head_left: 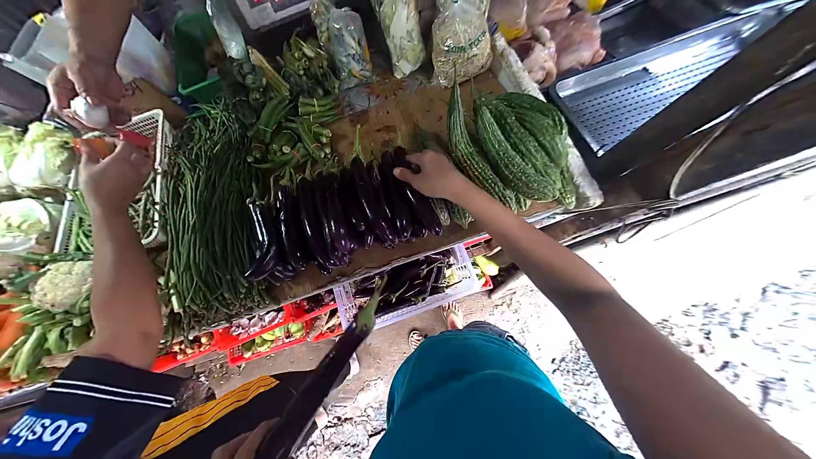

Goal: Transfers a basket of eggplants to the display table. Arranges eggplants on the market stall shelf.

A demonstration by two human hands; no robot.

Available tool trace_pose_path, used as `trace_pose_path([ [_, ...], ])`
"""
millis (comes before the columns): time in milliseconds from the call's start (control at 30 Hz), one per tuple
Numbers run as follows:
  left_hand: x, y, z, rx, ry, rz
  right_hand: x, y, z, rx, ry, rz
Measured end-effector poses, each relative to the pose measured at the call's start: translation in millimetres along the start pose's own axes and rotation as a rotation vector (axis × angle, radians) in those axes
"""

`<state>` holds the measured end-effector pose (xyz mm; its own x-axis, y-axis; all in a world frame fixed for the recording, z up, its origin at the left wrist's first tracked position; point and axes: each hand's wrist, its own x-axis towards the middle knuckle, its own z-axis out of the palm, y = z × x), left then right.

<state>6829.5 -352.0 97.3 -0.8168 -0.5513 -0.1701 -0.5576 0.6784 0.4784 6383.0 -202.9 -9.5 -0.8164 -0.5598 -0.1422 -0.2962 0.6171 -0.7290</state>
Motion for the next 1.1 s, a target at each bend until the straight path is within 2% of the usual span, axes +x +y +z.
trace_pose_path([
  [33, 17, 39, -12, 0.015, -0.055, -0.159, -2, 0, 2, 0.021, -0.003, 0.003],
  [67, 23, 46, -6, -0.041, 0.027, -0.108, -8, 1, 4, 0.052, 0.022, 0.002],
  [133, 38, 14, 43, -0.227, 0.328, 0.238, -28, 8, 15, 0.122, 0.139, -0.027],
  [167, 57, 18, 65, -0.271, 0.419, 0.317, -42, 12, 23, 0.146, 0.210, -0.058],
  [233, 100, 54, 93, -0.271, 0.512, 0.346, -66, 6, 30, 0.199, 0.244, -0.074],
  [300, 139, 91, 111, -0.244, 0.516, 0.344, -86, -1, 39, 0.260, 0.252, -0.076],
  [467, 211, 143, 149, 0.041, 0.447, 0.329, -111, 5, 75, 0.212, 0.435, -0.068],
  [600, 215, 176, 132, 0.374, 0.166, 0.226, -109, 8, 81, 0.206, 0.492, -0.165],
  [667, 223, 183, 124, 0.357, 0.196, 0.317, -104, 10, 81, 0.275, 0.491, -0.198],
  [733, 253, 188, 126, 0.323, 0.206, 0.453, -101, 13, 80, 0.239, 0.480, -0.203],
  [833, 306, 182, 146, 0.340, -0.042, 0.521, -112, 17, 79, 0.141, 0.446, -0.215],
  [933, 325, 177, 161, 0.319, -0.186, 0.466, -136, 29, 84, -0.020, 0.482, -0.093],
  [1033, 326, 174, 161, 0.316, -0.191, 0.461, -143, 41, 85, -0.158, 0.337, 0.132],
  [1100, 325, 176, 160, 0.325, -0.191, 0.450, -135, 44, 92, -0.180, 0.312, 0.139],
])
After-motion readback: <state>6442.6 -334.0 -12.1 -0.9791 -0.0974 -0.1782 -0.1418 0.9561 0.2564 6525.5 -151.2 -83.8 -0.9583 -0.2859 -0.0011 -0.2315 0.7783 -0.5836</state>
